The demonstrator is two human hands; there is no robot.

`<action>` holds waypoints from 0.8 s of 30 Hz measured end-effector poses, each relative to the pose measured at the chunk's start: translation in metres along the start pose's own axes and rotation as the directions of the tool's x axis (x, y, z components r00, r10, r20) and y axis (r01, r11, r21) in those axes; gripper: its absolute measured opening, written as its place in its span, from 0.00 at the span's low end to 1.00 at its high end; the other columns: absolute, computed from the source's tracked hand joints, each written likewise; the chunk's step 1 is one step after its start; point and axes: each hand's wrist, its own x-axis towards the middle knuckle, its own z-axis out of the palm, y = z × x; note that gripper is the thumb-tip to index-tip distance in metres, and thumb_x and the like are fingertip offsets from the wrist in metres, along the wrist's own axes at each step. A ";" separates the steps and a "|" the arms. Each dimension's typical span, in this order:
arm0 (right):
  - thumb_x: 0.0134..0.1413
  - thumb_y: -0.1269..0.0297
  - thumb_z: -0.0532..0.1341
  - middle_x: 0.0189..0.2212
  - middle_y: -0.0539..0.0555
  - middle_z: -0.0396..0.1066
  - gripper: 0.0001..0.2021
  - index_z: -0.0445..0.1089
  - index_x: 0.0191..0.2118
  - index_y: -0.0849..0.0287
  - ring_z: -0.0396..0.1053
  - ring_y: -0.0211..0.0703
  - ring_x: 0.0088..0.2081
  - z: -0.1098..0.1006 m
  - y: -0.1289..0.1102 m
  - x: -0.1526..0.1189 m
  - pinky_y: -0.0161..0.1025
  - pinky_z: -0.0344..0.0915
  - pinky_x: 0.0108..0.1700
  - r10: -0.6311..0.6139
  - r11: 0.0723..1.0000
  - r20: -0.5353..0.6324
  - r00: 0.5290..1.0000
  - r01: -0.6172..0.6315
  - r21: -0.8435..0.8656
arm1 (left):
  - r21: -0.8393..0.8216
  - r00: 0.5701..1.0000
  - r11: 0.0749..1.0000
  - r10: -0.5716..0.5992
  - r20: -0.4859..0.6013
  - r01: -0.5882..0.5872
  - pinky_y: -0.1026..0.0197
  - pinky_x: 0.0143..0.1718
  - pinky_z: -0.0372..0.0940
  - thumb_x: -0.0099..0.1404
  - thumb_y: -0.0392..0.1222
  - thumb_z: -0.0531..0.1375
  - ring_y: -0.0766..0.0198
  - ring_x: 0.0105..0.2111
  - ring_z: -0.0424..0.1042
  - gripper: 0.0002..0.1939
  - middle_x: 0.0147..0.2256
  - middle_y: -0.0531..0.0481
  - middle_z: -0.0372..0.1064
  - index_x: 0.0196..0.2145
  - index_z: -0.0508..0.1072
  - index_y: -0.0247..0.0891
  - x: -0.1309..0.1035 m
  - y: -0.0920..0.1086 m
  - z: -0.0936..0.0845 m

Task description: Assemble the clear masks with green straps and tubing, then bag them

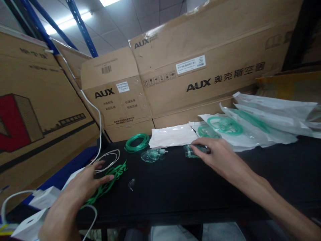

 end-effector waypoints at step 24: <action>0.57 0.60 0.67 0.50 0.59 0.77 0.22 0.72 0.57 0.59 0.75 0.46 0.51 0.018 -0.020 -0.001 0.44 0.71 0.54 0.092 0.456 0.450 0.888 -0.440 0.774 | -0.561 0.897 0.748 0.442 0.021 -0.356 0.62 0.34 0.68 0.67 0.51 0.60 0.59 0.30 0.77 0.14 0.33 0.50 0.79 0.41 0.79 0.40 -0.024 0.164 0.061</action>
